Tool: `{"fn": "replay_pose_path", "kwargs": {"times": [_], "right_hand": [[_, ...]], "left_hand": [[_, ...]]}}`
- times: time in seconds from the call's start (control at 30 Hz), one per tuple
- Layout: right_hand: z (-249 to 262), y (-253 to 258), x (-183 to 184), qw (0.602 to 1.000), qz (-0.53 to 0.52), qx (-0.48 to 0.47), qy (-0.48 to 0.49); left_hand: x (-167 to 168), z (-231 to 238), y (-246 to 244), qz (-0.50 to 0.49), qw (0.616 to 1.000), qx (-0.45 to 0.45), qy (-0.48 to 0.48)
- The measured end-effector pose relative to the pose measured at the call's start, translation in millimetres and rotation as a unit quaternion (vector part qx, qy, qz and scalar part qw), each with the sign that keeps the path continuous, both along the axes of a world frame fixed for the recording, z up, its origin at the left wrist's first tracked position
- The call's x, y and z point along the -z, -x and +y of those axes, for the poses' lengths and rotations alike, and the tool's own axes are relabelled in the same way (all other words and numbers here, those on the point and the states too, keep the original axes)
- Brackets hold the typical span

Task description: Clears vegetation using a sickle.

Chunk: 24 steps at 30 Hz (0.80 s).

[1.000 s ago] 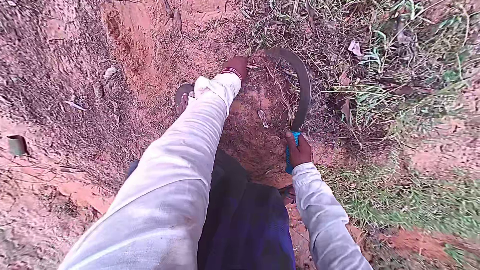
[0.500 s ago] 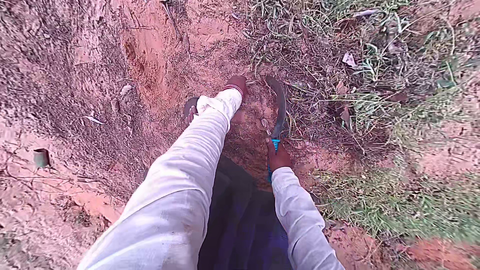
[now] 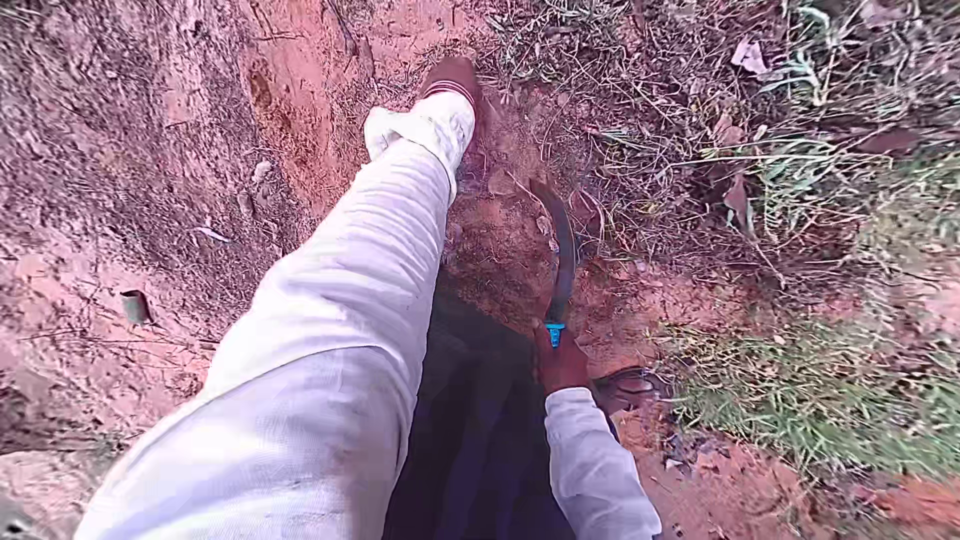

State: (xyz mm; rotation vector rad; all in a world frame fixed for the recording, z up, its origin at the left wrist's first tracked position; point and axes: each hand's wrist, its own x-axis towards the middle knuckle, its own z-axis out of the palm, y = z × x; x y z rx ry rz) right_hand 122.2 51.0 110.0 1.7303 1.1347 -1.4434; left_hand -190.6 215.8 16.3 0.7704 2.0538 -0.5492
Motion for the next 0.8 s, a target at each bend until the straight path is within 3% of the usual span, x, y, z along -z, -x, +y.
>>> {"fn": "replay_pose_path", "kwargs": {"times": [0.07,0.13,0.2,0.27,0.33,0.4,0.53,0.6,0.67,0.8], "right_hand": [[-47,-40,-28,0.995,0.008,0.053,-0.082],[-55,-62,-37,0.978,0.041,0.122,-0.166],[-22,-64,-25,0.965,0.084,0.146,-0.201],[8,-72,-19,0.967,0.09,0.107,-0.215],[21,-79,-16,0.963,0.098,0.093,-0.233],[22,-85,-20,0.954,0.11,0.123,-0.249],[15,-95,-16,0.949,0.103,0.158,-0.253],[13,-97,-12,0.952,0.097,0.151,-0.249],[17,-97,-11,0.956,0.091,0.137,-0.244],[37,-87,-9,0.954,0.109,0.126,-0.25]], "left_hand": [[-12,0,17,-0.01,1.0,0.005,-0.008],[-16,-20,9,-0.037,0.997,-0.056,-0.047],[-9,-35,-8,-0.068,0.971,-0.196,-0.121],[3,-46,-44,-0.089,0.925,-0.332,-0.163],[9,-35,-79,-0.082,0.9,-0.397,-0.161],[18,-16,-108,-0.074,0.914,-0.378,-0.128],[30,-2,-141,-0.068,0.97,-0.227,-0.058],[26,-9,-138,-0.07,0.968,-0.236,-0.042],[13,-27,-130,-0.083,0.944,-0.319,-0.032],[13,-80,-138,-0.129,0.842,-0.519,-0.071]]}}
